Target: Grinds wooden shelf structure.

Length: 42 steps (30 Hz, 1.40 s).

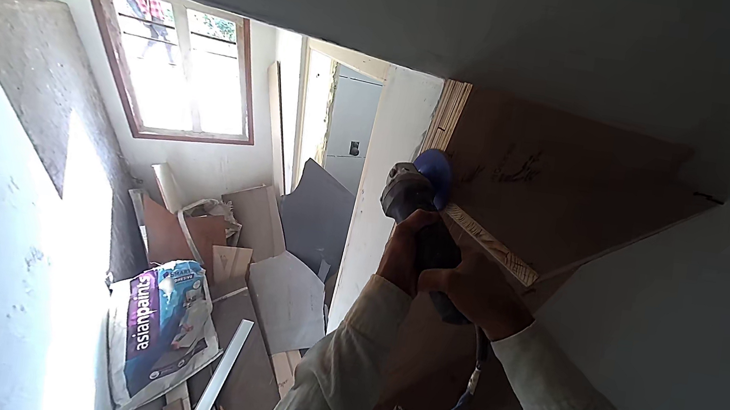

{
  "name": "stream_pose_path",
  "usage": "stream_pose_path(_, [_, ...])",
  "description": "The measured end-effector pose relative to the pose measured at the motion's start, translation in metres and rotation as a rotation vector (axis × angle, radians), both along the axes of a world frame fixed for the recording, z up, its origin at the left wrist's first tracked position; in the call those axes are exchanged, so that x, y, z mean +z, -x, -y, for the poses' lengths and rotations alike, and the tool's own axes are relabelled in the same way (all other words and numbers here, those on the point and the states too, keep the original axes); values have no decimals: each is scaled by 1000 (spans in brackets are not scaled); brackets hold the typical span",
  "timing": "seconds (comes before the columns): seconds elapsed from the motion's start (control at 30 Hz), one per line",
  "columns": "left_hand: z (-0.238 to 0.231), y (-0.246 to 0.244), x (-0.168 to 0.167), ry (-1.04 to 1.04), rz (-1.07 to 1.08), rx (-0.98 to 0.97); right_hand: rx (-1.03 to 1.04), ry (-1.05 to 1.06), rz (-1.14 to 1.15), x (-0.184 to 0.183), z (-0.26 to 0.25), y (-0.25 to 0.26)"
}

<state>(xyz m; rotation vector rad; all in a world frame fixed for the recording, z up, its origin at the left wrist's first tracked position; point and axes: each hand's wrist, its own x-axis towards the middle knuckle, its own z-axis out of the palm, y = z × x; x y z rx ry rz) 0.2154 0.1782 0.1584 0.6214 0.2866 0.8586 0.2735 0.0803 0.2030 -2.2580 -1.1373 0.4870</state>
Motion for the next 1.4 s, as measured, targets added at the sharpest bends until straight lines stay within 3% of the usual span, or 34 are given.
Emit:
stream_pose_path(0.27, [2, -2, -15, 44, -44, 17, 8, 57, -11, -8, 1, -2])
stream_pose_path(0.47, [-4, -1, 12, 6, -28, 13, 24, -35, -7, 8, -3, -3])
stream_pose_path(0.67, [1, 0, -2, -23, -114, 38, 24, 3, -47, -1, -5, -7])
stream_pose_path(1.1, [-8, -12, 76, -149, 28, 22, 32, -238, -47, 55, -2, -12])
stream_pose_path(1.4, [-7, -13, 71, -124, -4, 45, 72, -261, -94, 58, 3, -8])
